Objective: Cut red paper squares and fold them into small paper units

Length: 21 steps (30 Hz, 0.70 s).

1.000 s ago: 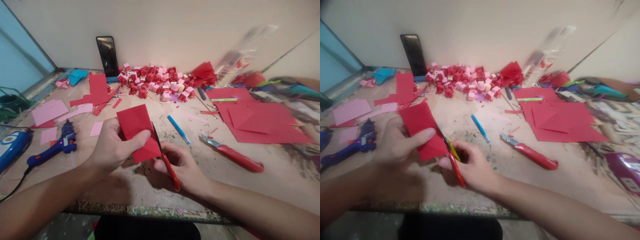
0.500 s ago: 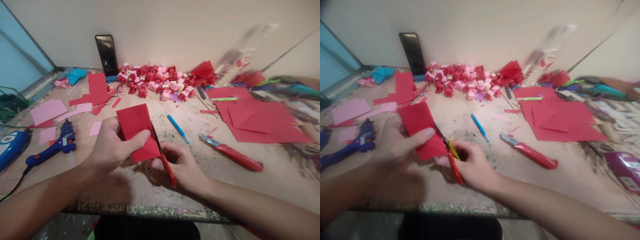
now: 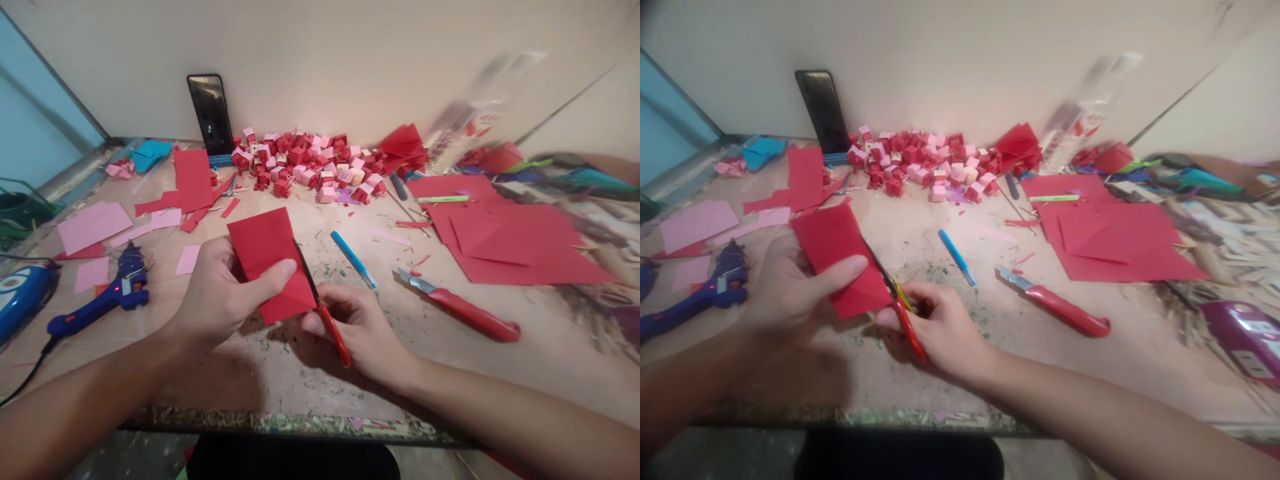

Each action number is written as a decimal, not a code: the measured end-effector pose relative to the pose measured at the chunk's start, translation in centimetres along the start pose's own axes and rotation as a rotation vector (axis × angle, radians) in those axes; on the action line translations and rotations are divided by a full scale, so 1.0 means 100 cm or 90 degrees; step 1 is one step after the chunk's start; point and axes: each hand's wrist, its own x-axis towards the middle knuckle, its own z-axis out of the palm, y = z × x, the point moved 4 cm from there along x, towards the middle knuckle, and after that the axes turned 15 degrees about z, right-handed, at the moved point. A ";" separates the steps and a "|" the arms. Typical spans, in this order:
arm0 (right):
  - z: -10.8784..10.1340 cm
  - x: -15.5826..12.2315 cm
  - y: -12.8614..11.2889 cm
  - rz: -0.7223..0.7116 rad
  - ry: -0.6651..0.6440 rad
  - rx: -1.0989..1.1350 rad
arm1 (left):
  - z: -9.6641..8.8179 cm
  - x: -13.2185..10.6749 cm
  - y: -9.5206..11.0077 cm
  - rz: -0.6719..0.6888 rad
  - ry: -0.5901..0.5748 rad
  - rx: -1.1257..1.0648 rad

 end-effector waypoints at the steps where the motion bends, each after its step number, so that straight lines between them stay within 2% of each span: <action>1: 0.001 -0.001 -0.001 0.001 -0.002 0.000 | 0.000 0.000 0.000 0.002 0.003 -0.002; 7: 0.009 -0.007 -0.013 -0.017 0.062 -0.057 | -0.002 -0.002 0.002 0.009 -0.009 0.005; 11: 0.001 -0.008 -0.034 -0.057 0.180 -0.159 | -0.006 -0.001 -0.001 -0.020 0.021 0.013; 13: -0.013 -0.009 -0.058 -0.094 0.284 -0.289 | -0.007 -0.001 -0.005 -0.038 0.035 0.011; 15: -0.034 -0.012 -0.094 -0.156 0.420 -0.493 | -0.009 -0.001 -0.009 -0.063 0.066 -0.012; 16: -0.047 -0.014 -0.112 -0.140 0.510 -0.641 | -0.008 -0.002 -0.011 -0.089 0.077 -0.025; 17: -0.060 -0.016 -0.129 -0.083 0.577 -0.824 | -0.007 -0.003 -0.014 -0.123 0.076 -0.040; 19: -0.089 -0.024 -0.159 -0.017 0.626 -0.908 | -0.003 -0.004 -0.017 -0.170 0.056 -0.061; 21: -0.113 -0.033 -0.181 0.046 0.654 -0.959 | -0.001 -0.001 -0.017 -0.142 0.060 -0.071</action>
